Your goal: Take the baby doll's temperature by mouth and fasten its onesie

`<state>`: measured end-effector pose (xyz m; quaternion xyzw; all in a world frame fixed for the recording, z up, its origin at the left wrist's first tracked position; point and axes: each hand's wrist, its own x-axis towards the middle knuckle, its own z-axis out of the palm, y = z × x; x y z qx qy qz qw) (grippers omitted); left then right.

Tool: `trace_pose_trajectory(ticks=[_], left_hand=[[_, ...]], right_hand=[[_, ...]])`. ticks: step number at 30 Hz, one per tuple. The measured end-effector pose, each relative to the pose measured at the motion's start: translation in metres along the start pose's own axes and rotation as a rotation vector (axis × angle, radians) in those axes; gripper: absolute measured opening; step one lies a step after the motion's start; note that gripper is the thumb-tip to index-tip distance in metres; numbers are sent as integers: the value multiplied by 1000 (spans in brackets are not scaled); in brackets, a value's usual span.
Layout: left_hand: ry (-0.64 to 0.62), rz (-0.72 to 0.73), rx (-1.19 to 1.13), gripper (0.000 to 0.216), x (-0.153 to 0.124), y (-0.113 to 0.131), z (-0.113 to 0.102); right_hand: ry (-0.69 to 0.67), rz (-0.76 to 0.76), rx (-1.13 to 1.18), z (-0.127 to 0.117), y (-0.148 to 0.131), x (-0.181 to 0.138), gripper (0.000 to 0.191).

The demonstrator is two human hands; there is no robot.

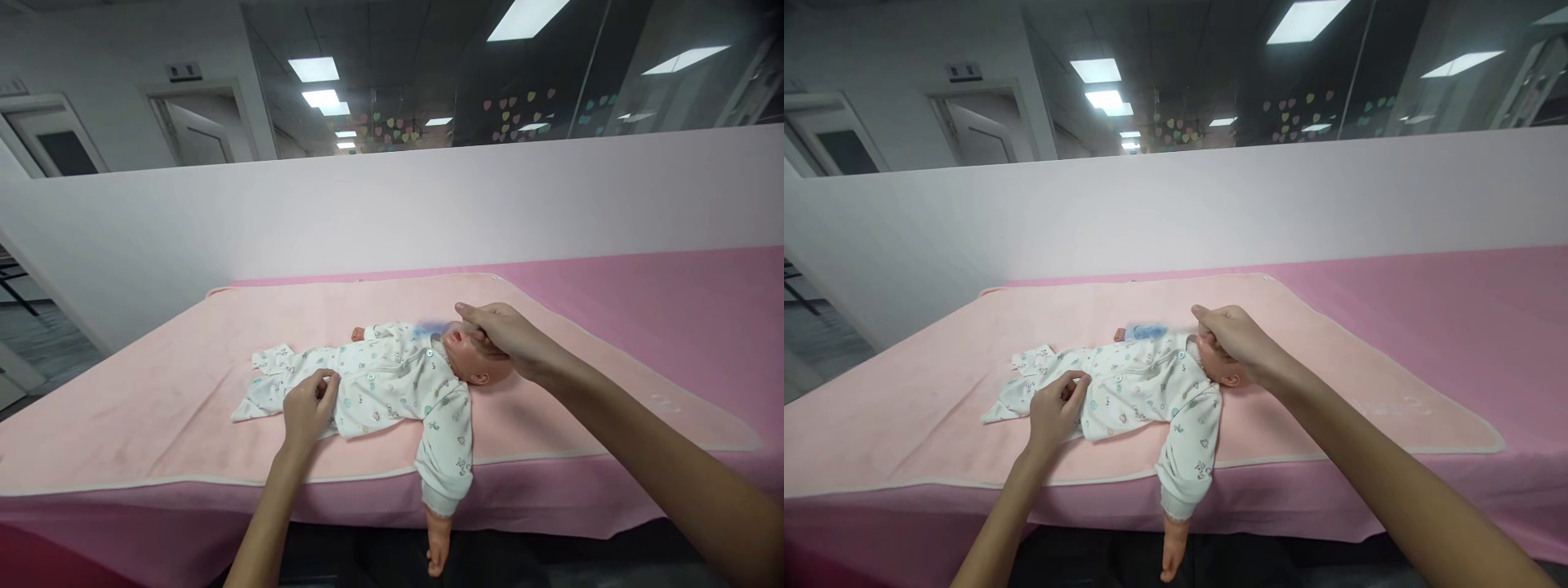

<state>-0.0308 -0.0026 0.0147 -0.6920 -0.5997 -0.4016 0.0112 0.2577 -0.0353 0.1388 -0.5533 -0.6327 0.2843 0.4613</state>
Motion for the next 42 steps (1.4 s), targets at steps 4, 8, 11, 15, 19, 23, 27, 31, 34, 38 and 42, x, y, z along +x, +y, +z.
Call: trace_pose_trajectory(ticks=[4,8,11,15,19,23,27,31,34,38,42], left_hand=[[-1,2,-3,27,0,0,0],[1,5,-4,27,0,1,0],[4,2,-3,26,0,1,0],[11,-6,-43,23,-1,1,0],[182,-86,-264,22,2,17,-1],[277,82,-345,21,12,64,5],[146,465,-157,16,32,111,29],[-37,569,-78,17,45,121,64],[-56,577,-89,15,42,113,77],[99,613,-136,13,30,104,76],[230,615,-118,15,23,101,74]], right_hand=[[-39,-8,-26,0,4,-3,49],[10,3,-66,-1,10,-9,48],[26,99,-7,-7,30,-17,47],[60,181,-97,-25,82,-32,47],[121,227,-441,-43,136,-42,46],[130,232,-817,-45,166,-39,46],[225,179,-1134,-39,172,-36,38],[497,46,-1083,-21,152,-42,36],[601,-173,-703,17,118,-40,32],[537,-404,-320,83,83,-15,24],[484,-341,-111,119,82,4,39]])
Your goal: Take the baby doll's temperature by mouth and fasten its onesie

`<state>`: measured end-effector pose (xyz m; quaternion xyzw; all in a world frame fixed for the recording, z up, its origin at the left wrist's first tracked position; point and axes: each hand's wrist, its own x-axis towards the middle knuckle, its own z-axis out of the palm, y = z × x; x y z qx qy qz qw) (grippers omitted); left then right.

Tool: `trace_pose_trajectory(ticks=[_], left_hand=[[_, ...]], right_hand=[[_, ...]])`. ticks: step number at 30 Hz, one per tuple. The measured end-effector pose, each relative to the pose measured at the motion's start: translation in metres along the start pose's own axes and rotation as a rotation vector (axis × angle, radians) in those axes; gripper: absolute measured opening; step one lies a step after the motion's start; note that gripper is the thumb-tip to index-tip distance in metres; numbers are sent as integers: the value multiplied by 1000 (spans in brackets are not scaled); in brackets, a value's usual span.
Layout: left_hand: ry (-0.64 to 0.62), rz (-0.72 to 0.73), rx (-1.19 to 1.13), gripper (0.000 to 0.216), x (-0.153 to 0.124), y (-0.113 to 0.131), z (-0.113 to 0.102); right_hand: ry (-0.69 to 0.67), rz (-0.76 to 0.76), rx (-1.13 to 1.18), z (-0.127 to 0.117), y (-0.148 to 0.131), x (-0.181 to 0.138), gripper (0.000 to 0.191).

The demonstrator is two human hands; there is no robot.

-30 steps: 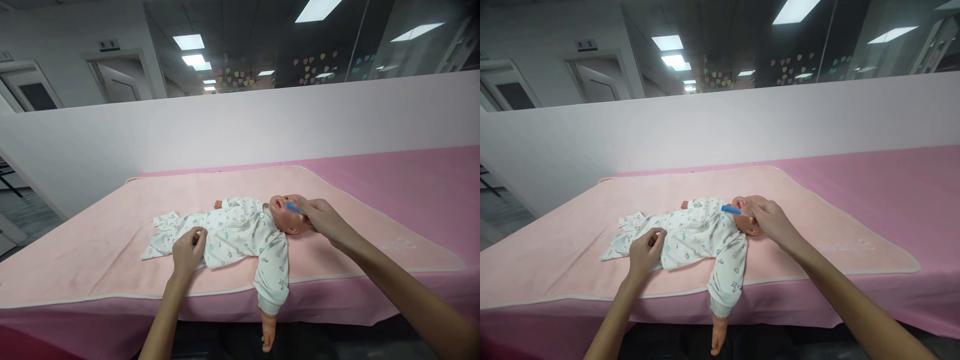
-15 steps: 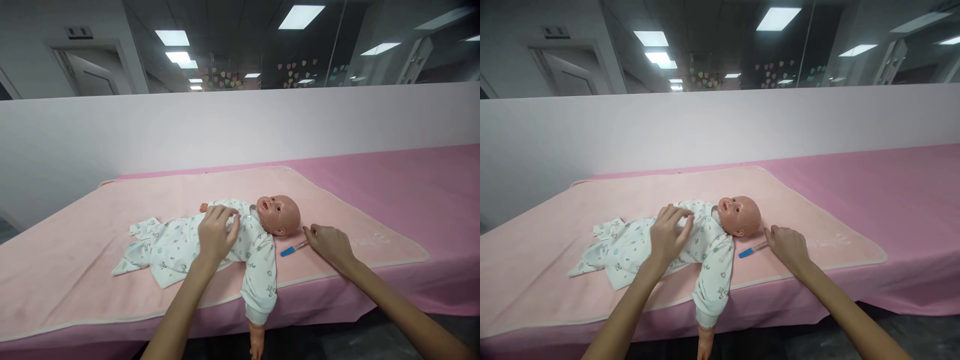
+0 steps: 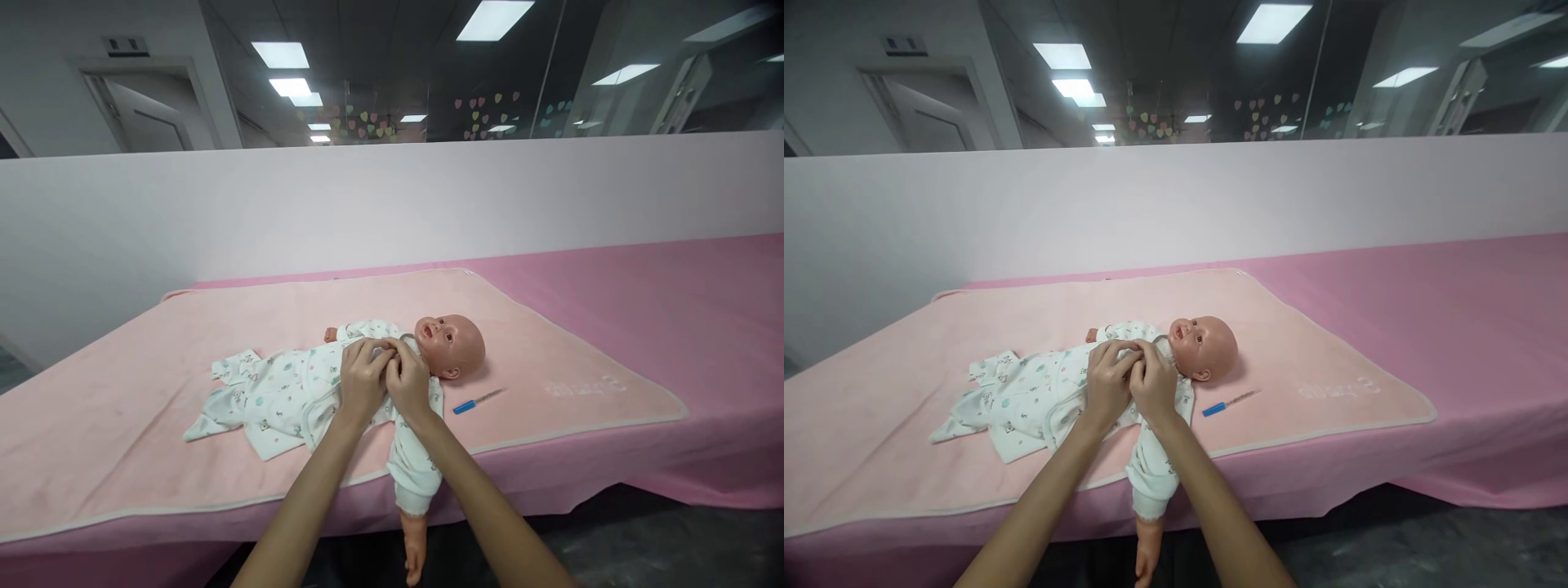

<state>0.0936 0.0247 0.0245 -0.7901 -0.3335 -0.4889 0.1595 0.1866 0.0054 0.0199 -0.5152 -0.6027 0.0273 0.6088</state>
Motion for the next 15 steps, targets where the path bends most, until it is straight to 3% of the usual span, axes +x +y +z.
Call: trace_pose_trajectory(ticks=[6,11,15], left_hand=[[45,-3,86,16,-6,3,1],[165,-174,70,11,-6,2,-2],[113,-235,44,13,-6,2,-4]], right_hand=[[-32,30,133,-1,11,-7,36],[-35,156,133,-2,13,-7,30],[-18,174,188,-1,13,-7,26]])
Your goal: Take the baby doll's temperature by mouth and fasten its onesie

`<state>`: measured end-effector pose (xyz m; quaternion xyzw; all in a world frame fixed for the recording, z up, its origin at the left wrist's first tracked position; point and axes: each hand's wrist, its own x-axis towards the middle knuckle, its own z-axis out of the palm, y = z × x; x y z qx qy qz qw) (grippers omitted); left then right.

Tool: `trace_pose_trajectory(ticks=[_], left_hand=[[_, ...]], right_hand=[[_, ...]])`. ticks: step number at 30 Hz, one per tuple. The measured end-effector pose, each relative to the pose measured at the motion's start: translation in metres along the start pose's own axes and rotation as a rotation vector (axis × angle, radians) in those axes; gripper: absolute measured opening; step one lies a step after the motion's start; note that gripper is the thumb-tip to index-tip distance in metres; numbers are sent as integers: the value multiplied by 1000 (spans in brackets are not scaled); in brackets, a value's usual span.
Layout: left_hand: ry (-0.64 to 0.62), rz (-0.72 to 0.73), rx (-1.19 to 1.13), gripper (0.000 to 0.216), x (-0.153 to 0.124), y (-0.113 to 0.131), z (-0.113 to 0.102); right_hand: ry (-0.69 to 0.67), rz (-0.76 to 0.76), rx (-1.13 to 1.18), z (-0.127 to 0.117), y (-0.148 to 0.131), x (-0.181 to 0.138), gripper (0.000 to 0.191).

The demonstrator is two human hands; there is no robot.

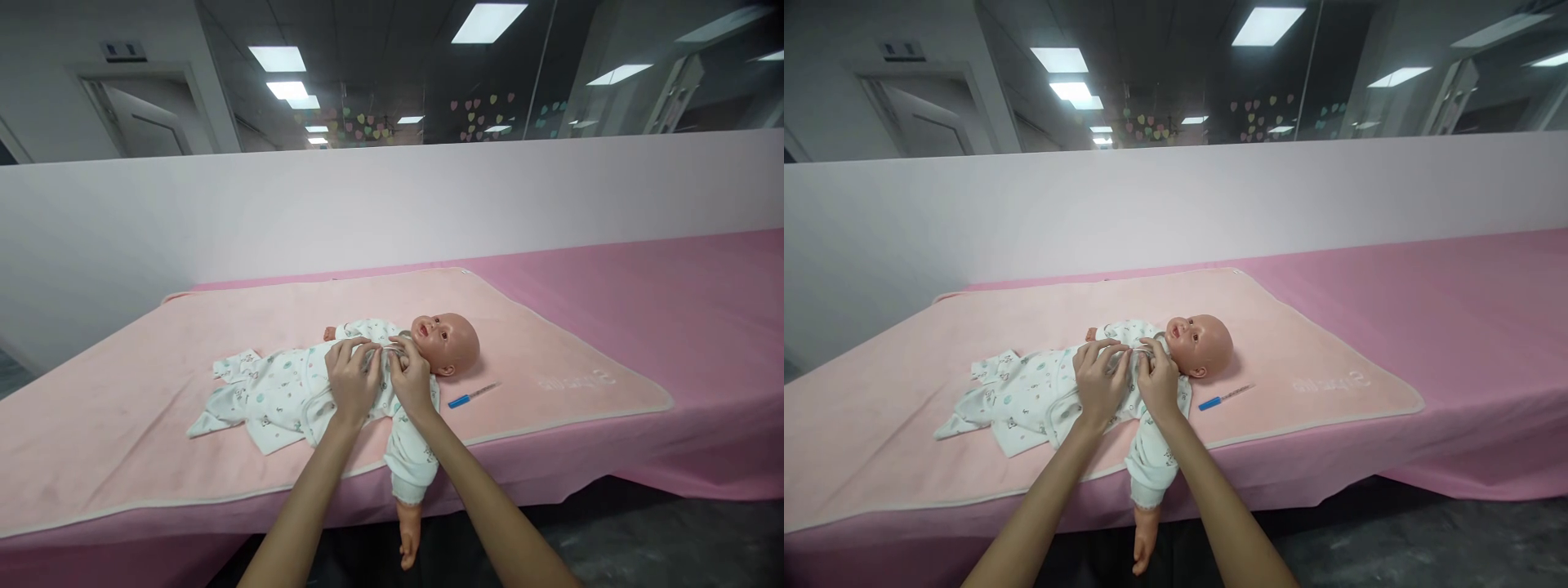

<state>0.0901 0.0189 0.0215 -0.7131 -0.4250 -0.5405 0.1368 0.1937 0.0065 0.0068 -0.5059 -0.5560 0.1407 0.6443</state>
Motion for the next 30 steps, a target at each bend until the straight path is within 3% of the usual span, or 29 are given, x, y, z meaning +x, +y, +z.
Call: trace_pose_trajectory(ticks=[4,14,30], left_hand=[[-134,61,18,20,0,2,0],[-208,62,54,15,-2,4,-2],[-187,113,49,16,-6,6,-1]], right_hand=[[20,8,126,0,0,0,26],[35,35,190,2,3,-1,24],[62,81,254,-1,2,-4,34]])
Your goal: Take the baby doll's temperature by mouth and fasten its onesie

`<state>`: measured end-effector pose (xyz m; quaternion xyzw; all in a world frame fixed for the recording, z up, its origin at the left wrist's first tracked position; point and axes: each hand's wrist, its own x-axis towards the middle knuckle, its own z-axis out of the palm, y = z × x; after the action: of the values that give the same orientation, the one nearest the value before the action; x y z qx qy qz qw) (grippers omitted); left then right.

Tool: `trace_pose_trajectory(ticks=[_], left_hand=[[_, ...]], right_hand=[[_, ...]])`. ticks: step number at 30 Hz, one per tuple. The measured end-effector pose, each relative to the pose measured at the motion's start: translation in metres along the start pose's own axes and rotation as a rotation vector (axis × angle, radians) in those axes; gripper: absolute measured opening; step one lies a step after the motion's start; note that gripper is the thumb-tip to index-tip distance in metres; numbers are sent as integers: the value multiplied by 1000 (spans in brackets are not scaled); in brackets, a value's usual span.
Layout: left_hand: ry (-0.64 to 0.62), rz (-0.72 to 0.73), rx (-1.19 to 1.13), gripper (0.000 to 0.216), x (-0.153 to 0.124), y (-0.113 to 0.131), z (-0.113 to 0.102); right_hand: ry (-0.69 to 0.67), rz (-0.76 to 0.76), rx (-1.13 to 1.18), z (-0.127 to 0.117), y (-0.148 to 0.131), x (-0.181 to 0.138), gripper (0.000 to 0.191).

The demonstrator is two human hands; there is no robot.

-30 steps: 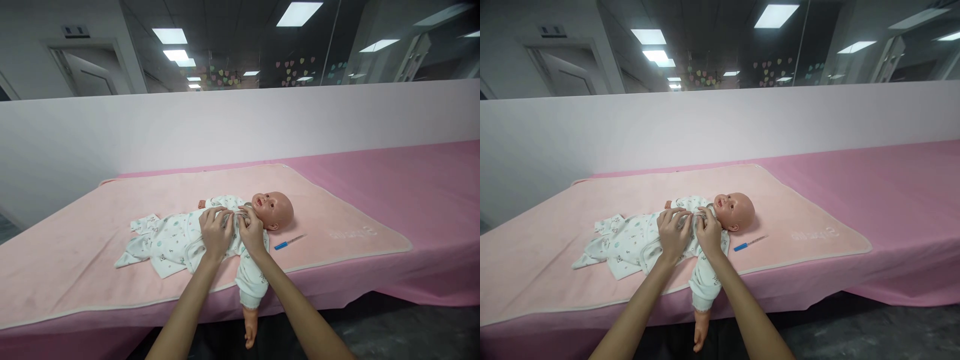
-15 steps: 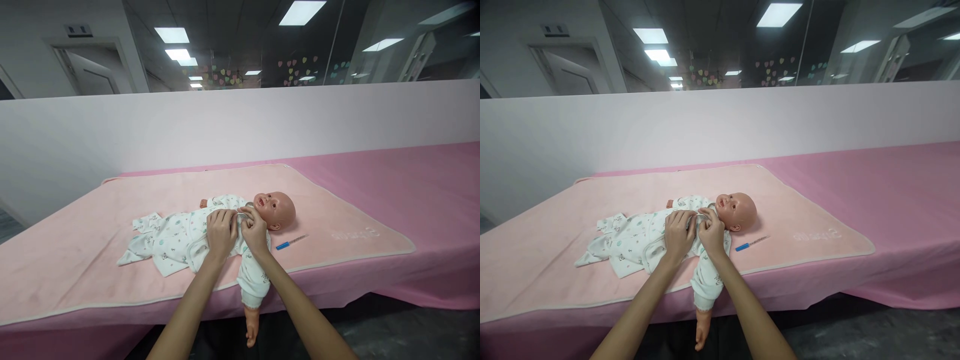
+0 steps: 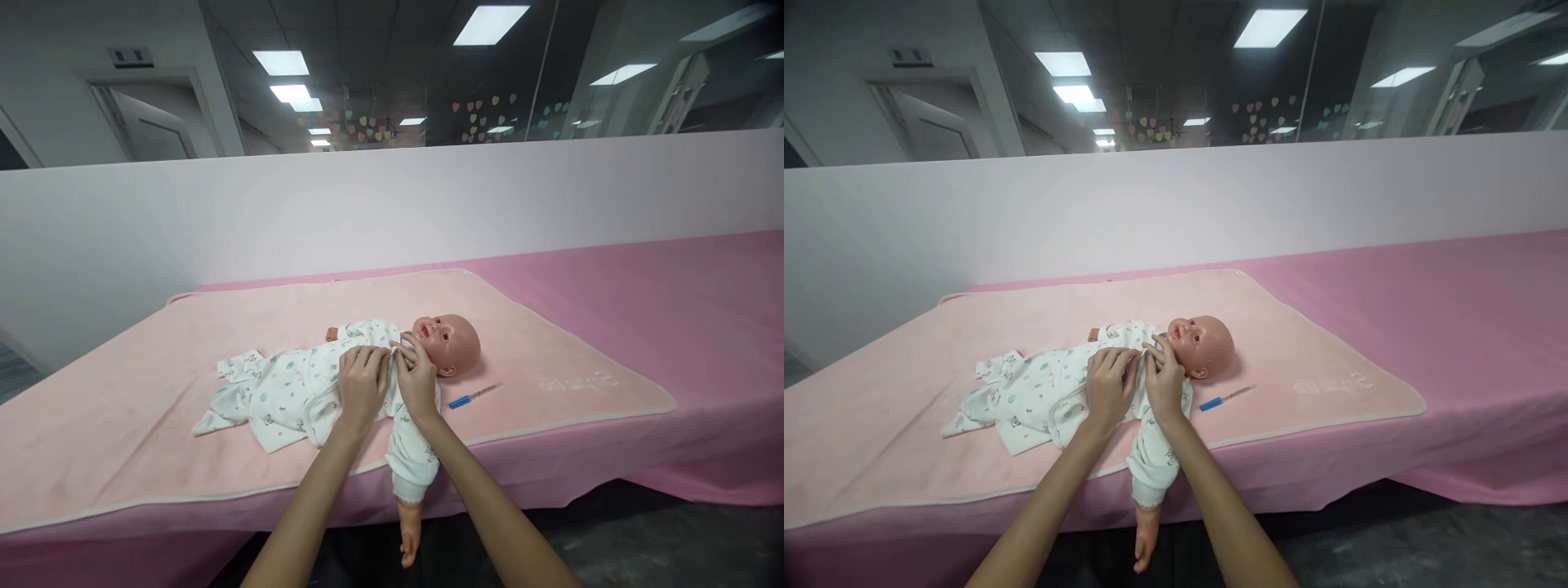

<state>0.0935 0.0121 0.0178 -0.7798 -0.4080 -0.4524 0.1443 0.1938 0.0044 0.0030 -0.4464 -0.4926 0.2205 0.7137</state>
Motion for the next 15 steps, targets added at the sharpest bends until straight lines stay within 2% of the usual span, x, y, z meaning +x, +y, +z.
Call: trace_pose_trajectory(ticks=[5,15], left_hand=[[36,-4,22,17,-1,0,1],[5,4,50,17,-1,2,1]], right_hand=[[-3,12,0,-1,3,1,36],[24,36,-24,-2,6,4,29]])
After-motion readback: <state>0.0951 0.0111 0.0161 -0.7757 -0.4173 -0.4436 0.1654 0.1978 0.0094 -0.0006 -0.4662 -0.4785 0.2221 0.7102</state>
